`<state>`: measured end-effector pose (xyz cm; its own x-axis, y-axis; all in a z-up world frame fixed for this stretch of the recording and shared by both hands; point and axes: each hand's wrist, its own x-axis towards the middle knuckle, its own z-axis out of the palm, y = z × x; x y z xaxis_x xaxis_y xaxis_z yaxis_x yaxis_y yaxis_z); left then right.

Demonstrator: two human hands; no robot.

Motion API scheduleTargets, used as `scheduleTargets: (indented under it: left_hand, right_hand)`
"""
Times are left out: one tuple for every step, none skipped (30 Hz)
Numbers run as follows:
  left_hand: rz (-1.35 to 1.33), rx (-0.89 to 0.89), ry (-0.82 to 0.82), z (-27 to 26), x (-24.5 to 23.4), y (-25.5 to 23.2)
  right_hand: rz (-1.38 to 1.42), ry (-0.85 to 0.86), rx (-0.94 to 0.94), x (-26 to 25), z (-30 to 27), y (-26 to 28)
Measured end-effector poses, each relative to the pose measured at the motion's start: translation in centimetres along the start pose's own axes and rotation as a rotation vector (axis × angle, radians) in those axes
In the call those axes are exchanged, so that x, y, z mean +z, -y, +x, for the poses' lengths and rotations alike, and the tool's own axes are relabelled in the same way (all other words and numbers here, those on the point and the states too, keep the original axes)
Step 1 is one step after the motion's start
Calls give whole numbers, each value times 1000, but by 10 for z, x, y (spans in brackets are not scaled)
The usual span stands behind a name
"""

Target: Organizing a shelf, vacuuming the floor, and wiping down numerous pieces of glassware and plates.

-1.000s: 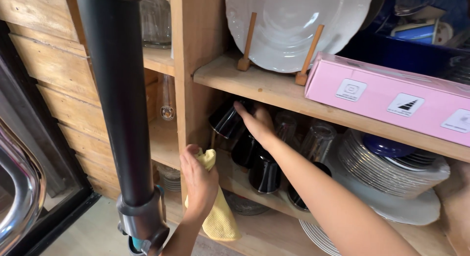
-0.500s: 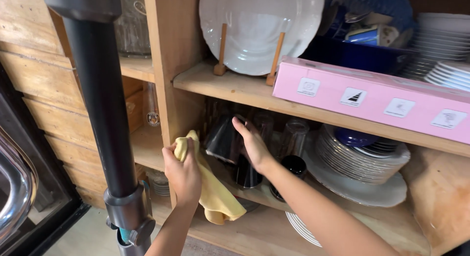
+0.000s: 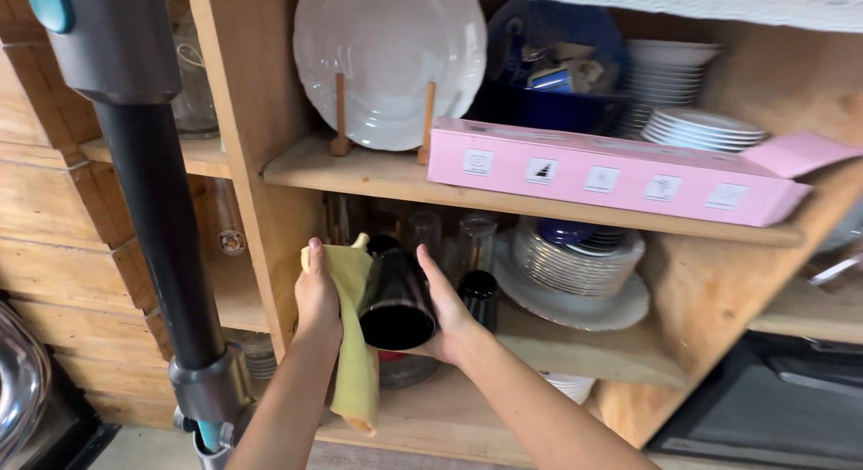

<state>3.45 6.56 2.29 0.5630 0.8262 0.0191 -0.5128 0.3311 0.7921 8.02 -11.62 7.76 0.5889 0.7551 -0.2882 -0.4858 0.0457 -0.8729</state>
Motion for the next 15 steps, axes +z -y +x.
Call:
scheduleTargets:
  left_hand:
    - [2, -68, 25, -3, 3, 1]
    - [1, -135, 50, -7, 6, 2]
    - [-5, -136, 57, -8, 8, 3]
    - [-28, -181, 79, -10, 9, 6]
    - [-50, -227, 101, -12, 10, 9]
    - [-48, -231, 107, -20, 8, 11]
    - [-42, -225, 128, -26, 7, 12]
    - [-30, -216, 150, -27, 6, 11]
    - [-22, -216, 158, -39, 9, 0]
    - [-21, -215, 140, -50, 13, -9]
    - [-19, -213, 122, -60, 17, -19]
    - [-19, -216, 119, -58, 14, -13]
    - [-75, -202, 96, -55, 12, -7]
    - [-138, -174, 71, -47, 12, -4]
    - [-145, -164, 66, -38, 18, -1]
  right_hand:
    - [8, -46, 33, 2, -17, 1]
    - [13, -92, 66, 3, -34, 3]
    - [9, -97, 59, -2, -38, 0]
    - [39, 29, 60, -7, -44, -5]
    - [67, 155, 62, -13, -50, -10]
    - [70, 150, 58, -18, -52, -15]
    - [36, 150, 38, -23, -53, -19]
    - [8, 156, 15, -25, -51, -23]
    - [16, 155, 9, -23, -52, -23]
    - [-3, 151, -11, -23, -53, -22]
    - [-23, 147, -30, -22, -52, -19]
    - [-23, 146, -27, -21, -51, -18]
    - [-12, 136, -13, -20, -49, -15]
    - [-12, 137, -4, -18, -43, -7]
    - [-22, 146, -4, -19, -37, -4]
